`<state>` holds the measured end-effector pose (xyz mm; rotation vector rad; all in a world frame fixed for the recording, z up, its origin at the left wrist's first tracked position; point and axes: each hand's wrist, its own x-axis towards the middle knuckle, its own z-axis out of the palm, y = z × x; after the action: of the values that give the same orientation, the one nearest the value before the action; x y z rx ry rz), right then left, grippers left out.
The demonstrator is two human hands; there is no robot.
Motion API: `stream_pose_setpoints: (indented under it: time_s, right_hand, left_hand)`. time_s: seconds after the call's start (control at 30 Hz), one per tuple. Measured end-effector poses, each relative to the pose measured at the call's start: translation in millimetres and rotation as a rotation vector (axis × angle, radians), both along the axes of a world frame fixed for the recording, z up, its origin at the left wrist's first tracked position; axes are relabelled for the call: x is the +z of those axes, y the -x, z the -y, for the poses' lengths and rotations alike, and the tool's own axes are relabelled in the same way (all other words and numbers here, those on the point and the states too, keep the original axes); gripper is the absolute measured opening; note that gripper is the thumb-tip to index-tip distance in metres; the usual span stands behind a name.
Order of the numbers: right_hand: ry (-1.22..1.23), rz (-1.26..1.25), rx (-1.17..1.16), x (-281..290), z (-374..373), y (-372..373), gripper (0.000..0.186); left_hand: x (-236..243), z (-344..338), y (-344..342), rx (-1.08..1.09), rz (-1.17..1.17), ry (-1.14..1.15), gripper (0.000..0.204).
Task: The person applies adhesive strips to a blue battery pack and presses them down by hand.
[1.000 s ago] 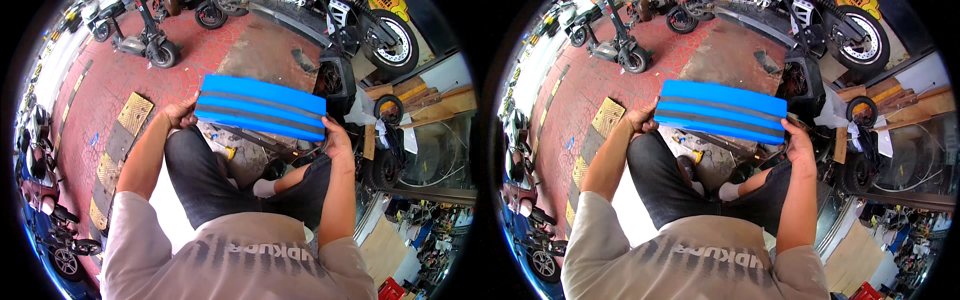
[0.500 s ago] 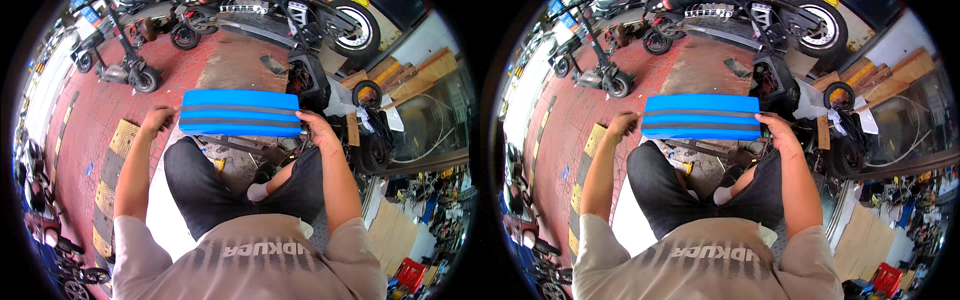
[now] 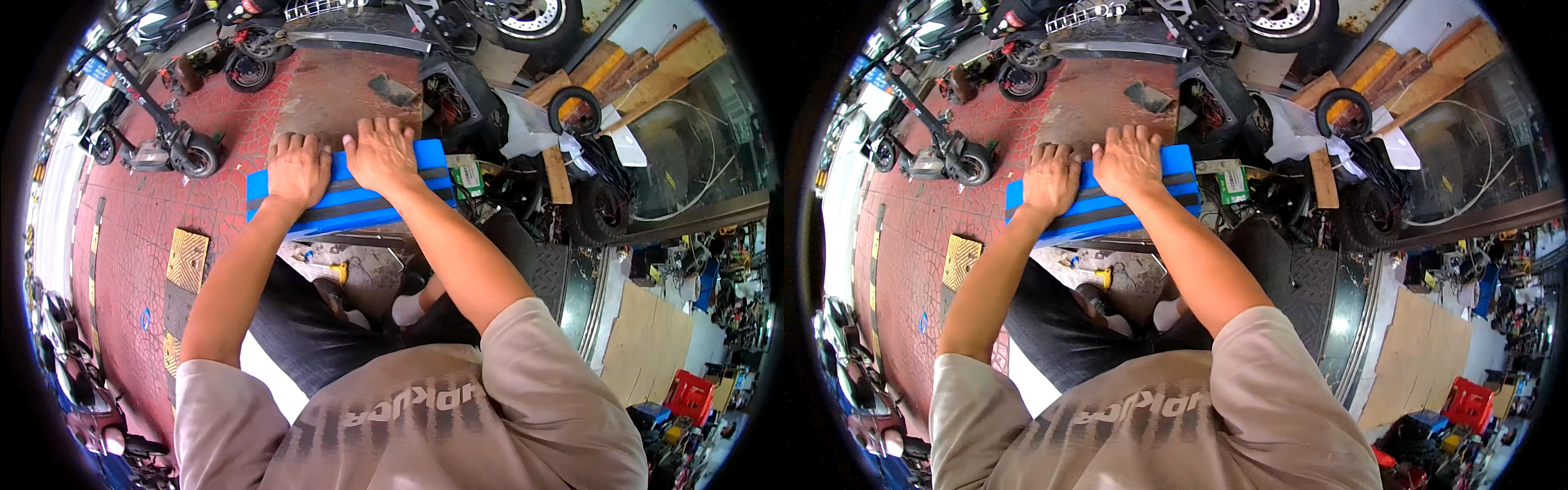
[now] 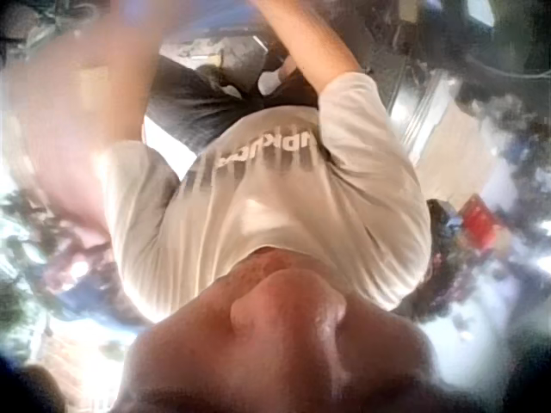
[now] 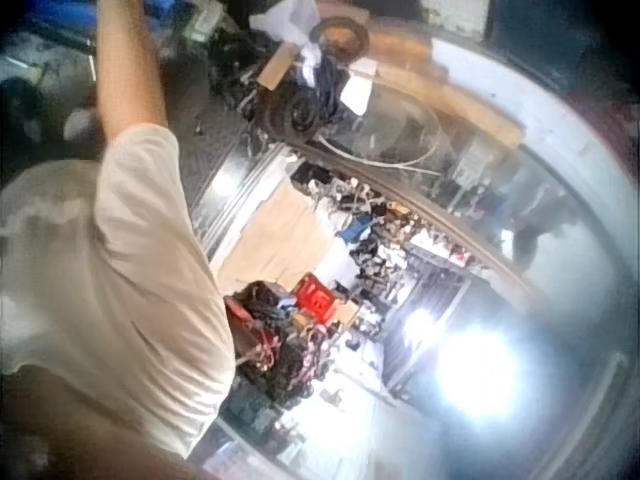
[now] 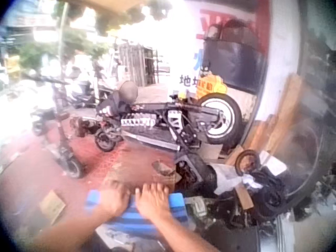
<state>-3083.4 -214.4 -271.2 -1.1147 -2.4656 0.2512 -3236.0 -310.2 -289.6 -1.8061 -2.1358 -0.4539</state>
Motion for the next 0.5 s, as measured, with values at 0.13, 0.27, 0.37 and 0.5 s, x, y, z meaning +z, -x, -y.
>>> stream_pose_setpoints:
  time_s: [0.13,0.27,0.37,0.5]
  right_hand:
    - [0.015,-0.107,0.076,-6.9,-11.1,-8.4,0.041]
    - [-0.19,-0.173,0.145,14.3,-35.3,-44.9,0.048]
    - [-0.186,-0.116,0.103,6.2,-50.4,-66.7,0.052]
    - [0.042,-0.175,0.064,-11.4,-64.5,-71.7,0.052]
  left_hand:
    - [9.4,-1.8,2.3,0.017,0.026,0.104,0.034]
    - [34.1,-3.8,-8.7,-0.012,0.039,0.044,0.037]
    - [39.7,-23.7,-44.6,-0.008,0.023,0.053,0.048]
    - [29.0,-25.7,-56.1,-0.074,0.13,0.152,0.061]
